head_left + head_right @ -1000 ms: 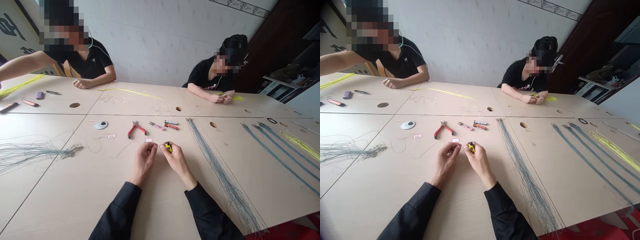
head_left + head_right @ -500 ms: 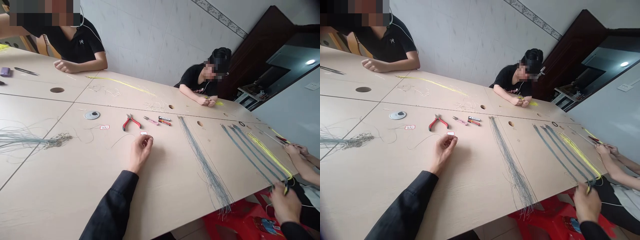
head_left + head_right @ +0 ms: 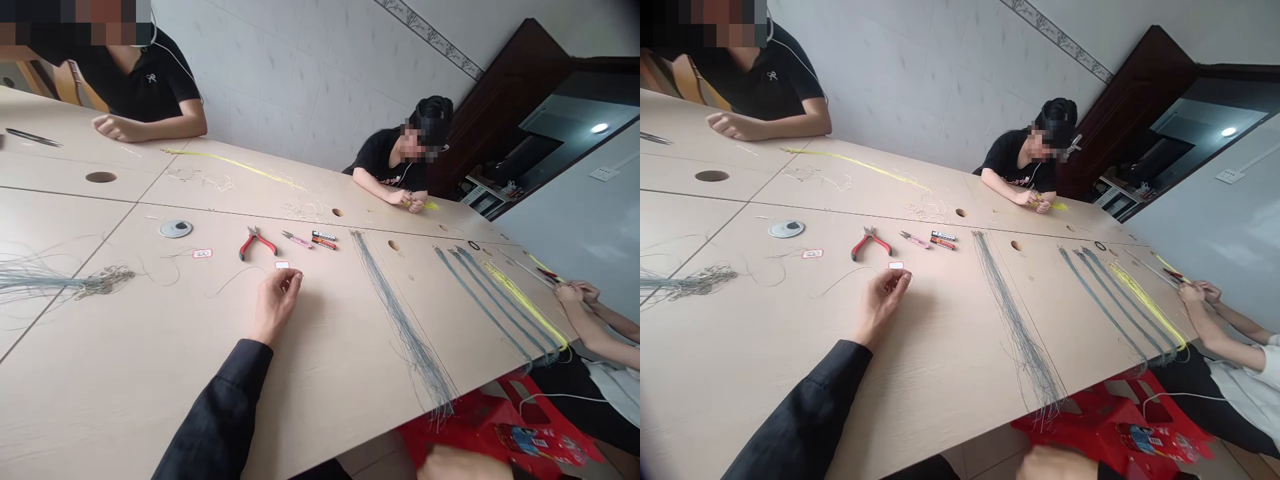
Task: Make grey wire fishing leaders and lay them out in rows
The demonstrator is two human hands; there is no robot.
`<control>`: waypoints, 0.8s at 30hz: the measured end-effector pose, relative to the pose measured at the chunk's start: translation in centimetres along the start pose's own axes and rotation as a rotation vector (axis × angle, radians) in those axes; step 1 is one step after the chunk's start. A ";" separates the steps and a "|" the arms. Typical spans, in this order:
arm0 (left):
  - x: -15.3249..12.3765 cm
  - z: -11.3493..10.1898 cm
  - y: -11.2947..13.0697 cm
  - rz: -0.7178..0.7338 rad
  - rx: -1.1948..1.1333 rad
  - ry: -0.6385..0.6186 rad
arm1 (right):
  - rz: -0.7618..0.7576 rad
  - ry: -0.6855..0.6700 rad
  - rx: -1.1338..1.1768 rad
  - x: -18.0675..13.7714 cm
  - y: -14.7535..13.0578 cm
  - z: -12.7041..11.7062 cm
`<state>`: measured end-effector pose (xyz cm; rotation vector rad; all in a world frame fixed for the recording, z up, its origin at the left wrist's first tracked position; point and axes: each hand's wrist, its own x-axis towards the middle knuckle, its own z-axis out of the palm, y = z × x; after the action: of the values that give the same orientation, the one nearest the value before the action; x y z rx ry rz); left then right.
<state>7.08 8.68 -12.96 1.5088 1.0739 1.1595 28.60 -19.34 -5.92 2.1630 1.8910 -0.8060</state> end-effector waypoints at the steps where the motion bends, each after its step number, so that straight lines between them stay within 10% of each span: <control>1: 0.0 0.0 0.0 0.001 -0.007 -0.003 | -0.047 -0.060 0.008 1.5 -1.1 -1.0; 4: -0.1 0.0 0.1 0.001 -0.023 -0.006 | -0.242 -0.267 0.049 7.1 -5.1 -5.7; 8: -0.2 0.0 0.0 -0.007 -0.022 0.007 | -0.291 0.072 0.222 15.5 -9.3 -10.3; 13: -0.1 0.1 -0.2 -0.005 0.014 0.013 | -0.302 0.519 0.577 22.1 -10.3 -8.1; 24: -0.1 0.4 -0.6 0.059 0.195 -0.012 | -0.316 0.457 0.834 23.1 -10.1 -5.1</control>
<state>7.42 8.62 -13.63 1.7059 1.1691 1.1099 21.69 5.03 -10.65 2.7162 2.4761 -1.4791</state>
